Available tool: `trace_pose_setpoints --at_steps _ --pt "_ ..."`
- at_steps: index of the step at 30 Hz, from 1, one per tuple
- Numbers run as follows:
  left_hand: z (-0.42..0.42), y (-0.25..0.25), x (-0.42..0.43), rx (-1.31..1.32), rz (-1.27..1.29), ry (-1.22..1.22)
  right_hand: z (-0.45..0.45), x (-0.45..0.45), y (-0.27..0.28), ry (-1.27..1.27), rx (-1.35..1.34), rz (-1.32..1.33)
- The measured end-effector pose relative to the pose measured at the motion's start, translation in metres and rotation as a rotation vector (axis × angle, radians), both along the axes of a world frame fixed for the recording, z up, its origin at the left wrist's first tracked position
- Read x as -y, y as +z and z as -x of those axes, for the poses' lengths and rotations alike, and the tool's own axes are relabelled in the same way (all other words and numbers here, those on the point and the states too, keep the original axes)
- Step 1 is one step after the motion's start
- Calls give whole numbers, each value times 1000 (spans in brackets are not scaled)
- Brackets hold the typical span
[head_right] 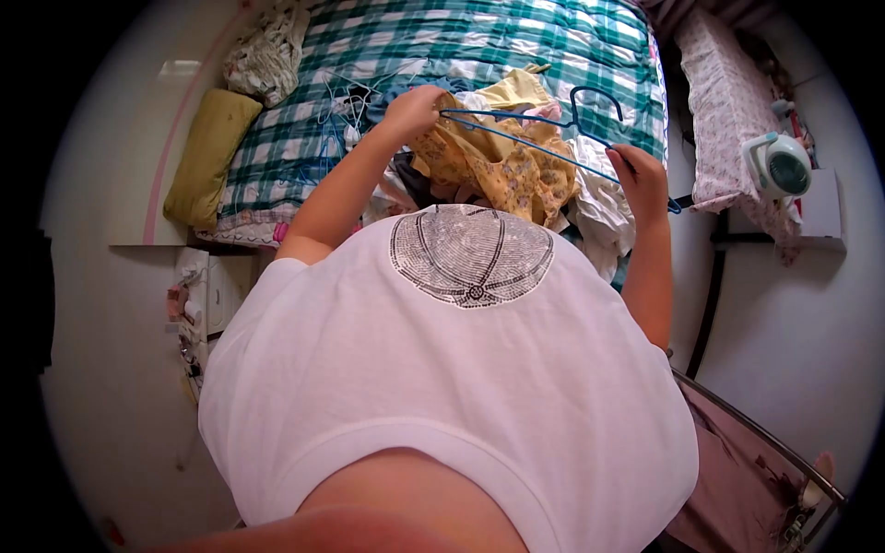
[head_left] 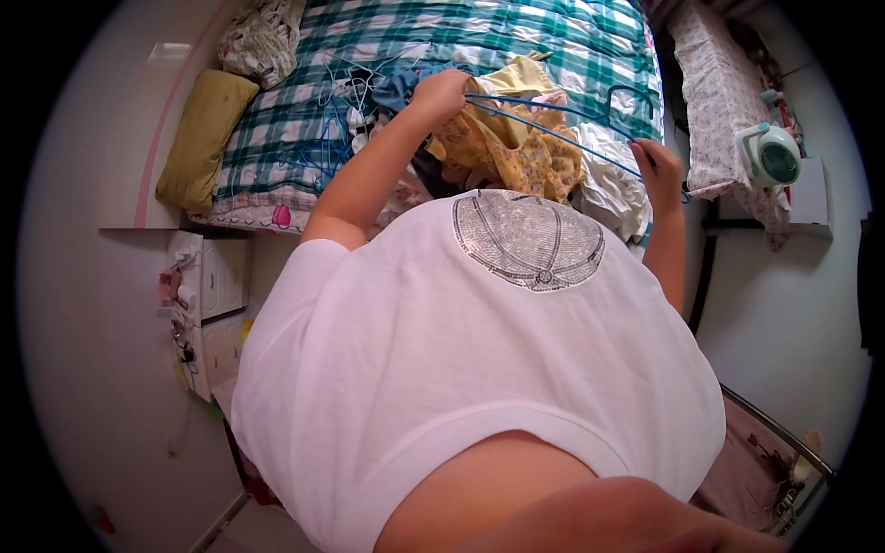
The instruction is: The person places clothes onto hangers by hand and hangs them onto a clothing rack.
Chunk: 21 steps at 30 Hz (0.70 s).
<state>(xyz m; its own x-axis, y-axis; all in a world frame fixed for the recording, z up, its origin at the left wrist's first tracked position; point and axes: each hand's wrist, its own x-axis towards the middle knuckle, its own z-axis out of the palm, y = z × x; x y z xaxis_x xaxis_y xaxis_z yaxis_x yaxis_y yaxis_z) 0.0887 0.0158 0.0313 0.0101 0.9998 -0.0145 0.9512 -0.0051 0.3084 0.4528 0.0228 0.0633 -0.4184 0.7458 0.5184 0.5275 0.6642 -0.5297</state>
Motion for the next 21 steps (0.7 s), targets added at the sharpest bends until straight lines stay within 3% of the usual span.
trace_pose_setpoints --at_steps 3,9,12,16,17,20,21 --pt "-4 -3 -5 -48 -44 -98 6 -2 -3 43 -23 20" --pt "-34 22 5 210 -110 -397 47 1 -31 128 -102 68" --pt "-21 23 -7 129 -418 -635 55 0 -46 80 -187 210" --pt "-1 36 5 299 -174 -538 50 -5 -45 35 -300 270" --pt "1 36 6 354 -9 -493 49 -9 -47 26 -343 282" --pt "-1 34 6 69 36 -526 54 -7 -36 28 -348 284" --pt "-6 35 6 83 -49 -515 57 -8 -32 35 -305 266"
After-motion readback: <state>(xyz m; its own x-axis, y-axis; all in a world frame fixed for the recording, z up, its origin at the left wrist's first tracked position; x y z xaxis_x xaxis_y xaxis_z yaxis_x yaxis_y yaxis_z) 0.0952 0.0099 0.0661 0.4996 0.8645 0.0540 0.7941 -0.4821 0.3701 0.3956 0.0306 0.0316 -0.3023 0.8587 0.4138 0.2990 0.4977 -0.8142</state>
